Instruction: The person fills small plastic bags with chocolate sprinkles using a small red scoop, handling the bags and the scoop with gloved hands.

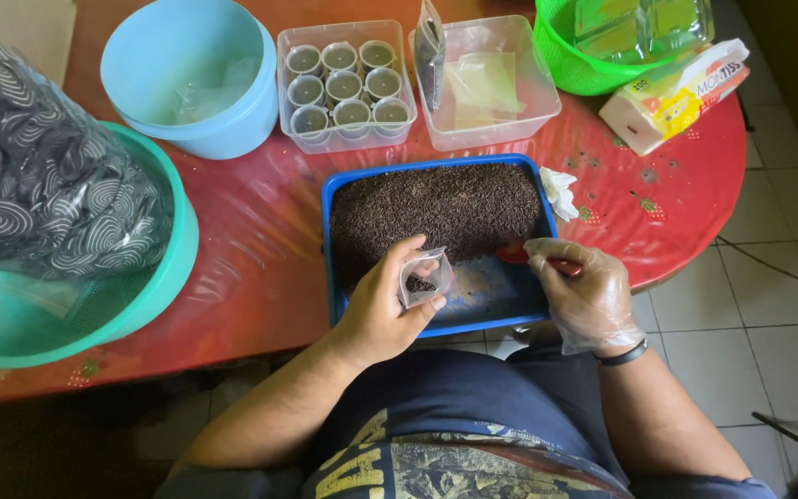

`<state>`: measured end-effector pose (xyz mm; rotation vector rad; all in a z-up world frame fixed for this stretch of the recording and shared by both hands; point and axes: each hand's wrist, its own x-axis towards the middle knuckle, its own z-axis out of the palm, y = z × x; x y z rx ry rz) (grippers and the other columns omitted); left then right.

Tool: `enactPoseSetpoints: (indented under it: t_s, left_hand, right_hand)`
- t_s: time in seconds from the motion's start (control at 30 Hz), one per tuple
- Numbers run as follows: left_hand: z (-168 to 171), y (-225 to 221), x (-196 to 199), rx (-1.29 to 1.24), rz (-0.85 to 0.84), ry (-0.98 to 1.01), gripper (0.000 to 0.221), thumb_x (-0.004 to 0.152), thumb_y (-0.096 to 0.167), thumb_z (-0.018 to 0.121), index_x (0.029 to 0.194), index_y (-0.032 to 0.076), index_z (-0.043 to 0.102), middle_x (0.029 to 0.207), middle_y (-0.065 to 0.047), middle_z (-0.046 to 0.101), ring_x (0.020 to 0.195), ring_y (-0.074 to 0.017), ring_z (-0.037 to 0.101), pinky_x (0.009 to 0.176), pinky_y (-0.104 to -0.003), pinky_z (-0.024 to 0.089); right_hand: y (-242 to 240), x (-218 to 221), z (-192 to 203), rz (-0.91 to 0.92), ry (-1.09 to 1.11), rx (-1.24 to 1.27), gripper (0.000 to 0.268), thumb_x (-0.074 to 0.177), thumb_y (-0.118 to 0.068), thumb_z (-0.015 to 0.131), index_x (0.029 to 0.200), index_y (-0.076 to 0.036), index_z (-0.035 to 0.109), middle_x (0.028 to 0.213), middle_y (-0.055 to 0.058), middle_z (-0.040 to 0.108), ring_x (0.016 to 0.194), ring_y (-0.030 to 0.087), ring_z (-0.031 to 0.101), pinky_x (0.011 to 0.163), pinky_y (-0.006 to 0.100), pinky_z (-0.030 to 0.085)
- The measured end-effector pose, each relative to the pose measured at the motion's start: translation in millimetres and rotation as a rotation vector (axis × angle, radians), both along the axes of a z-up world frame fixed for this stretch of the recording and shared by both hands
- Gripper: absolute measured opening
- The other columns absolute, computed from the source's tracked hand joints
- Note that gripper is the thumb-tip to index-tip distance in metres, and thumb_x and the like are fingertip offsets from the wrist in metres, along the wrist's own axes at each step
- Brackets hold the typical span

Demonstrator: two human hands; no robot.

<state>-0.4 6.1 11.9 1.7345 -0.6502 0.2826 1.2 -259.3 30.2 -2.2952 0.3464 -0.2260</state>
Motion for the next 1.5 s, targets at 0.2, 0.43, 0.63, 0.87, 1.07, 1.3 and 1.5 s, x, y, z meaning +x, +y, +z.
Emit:
enactPoseSetpoints:
  t_s: [0.2, 0.43, 0.63, 0.87, 1.07, 1.3, 1.5]
  left_hand:
    - [0, 0, 0, -0.002, -0.004, 0.011, 0.065, 0.087, 0.012, 0.076, 0.139, -0.011, 0.046, 0.104, -0.027, 0.069, 0.092, -0.0427, 0.071, 0.083, -0.053, 0.059]
    - [-6, 0, 0, 0.001, 0.021, -0.006, 0.067, 0.086, 0.015, 0.078, 0.14, -0.009, 0.046, 0.107, -0.025, 0.07, 0.095, -0.0392, 0.072, 0.085, -0.05, 0.059]
    - [-9, -2, 0, -0.004, 0.041, -0.01, 0.066, 0.086, 0.016, 0.078, 0.139, -0.008, 0.048, 0.106, -0.023, 0.071, 0.094, -0.0372, 0.072, 0.084, -0.048, 0.06]
    - [-2, -6, 1, -0.007, 0.092, -0.037, 0.066, 0.083, 0.018, 0.081, 0.138, -0.004, 0.051, 0.108, -0.023, 0.071, 0.097, -0.0394, 0.073, 0.084, -0.047, 0.061]
    - [9, -9, 0, -0.026, 0.083, -0.062, 0.065, 0.082, 0.016, 0.082, 0.136, -0.004, 0.052, 0.106, -0.023, 0.071, 0.096, -0.0396, 0.073, 0.083, -0.046, 0.061]
    - [-12, -4, 2, -0.012, 0.066, -0.06, 0.066, 0.083, 0.017, 0.081, 0.138, -0.004, 0.051, 0.104, -0.018, 0.073, 0.093, -0.0332, 0.074, 0.081, -0.042, 0.061]
    - [-9, -3, 1, -0.004, 0.029, -0.048, 0.066, 0.084, 0.016, 0.08, 0.138, -0.006, 0.049, 0.105, -0.021, 0.072, 0.092, -0.0345, 0.073, 0.08, -0.045, 0.061]
  right_hand:
    - [-1, 2, -9, -0.007, -0.024, 0.019, 0.012, 0.084, -0.026, 0.081, 0.095, -0.03, 0.081, 0.089, 0.003, 0.076, 0.086, 0.023, 0.073, 0.07, 0.035, 0.058]
    - [7, -1, 14, 0.011, -0.128, 0.356, 0.011, 0.084, -0.011, 0.079, 0.094, -0.013, 0.079, 0.083, 0.012, 0.074, 0.073, 0.014, 0.069, 0.066, 0.029, 0.056]
    - [17, -8, 37, 0.122, -0.348, 0.7, 0.013, 0.083, 0.007, 0.077, 0.092, 0.005, 0.069, 0.081, 0.019, 0.068, 0.072, 0.018, 0.067, 0.068, 0.029, 0.058]
    - [48, -15, 62, 0.415, -0.552, 0.689, 0.013, 0.079, 0.004, 0.079, 0.089, 0.007, 0.071, 0.081, 0.023, 0.07, 0.068, 0.024, 0.068, 0.065, 0.031, 0.057]
    - [47, -7, 72, 0.836, -0.659, 0.52, 0.012, 0.082, 0.004, 0.074, 0.09, -0.005, 0.072, 0.075, 0.017, 0.071, 0.061, 0.025, 0.069, 0.059, 0.034, 0.057]
    - [28, -16, 48, 0.263, -0.285, 0.361, 0.012, 0.086, 0.0, 0.079, 0.095, 0.006, 0.072, 0.087, 0.023, 0.071, 0.079, 0.021, 0.065, 0.071, 0.035, 0.056]
    - [14, -18, -6, 0.205, 0.033, 0.095, 0.013, 0.08, -0.015, 0.083, 0.092, -0.009, 0.081, 0.081, 0.022, 0.075, 0.077, 0.033, 0.074, 0.064, 0.041, 0.056]
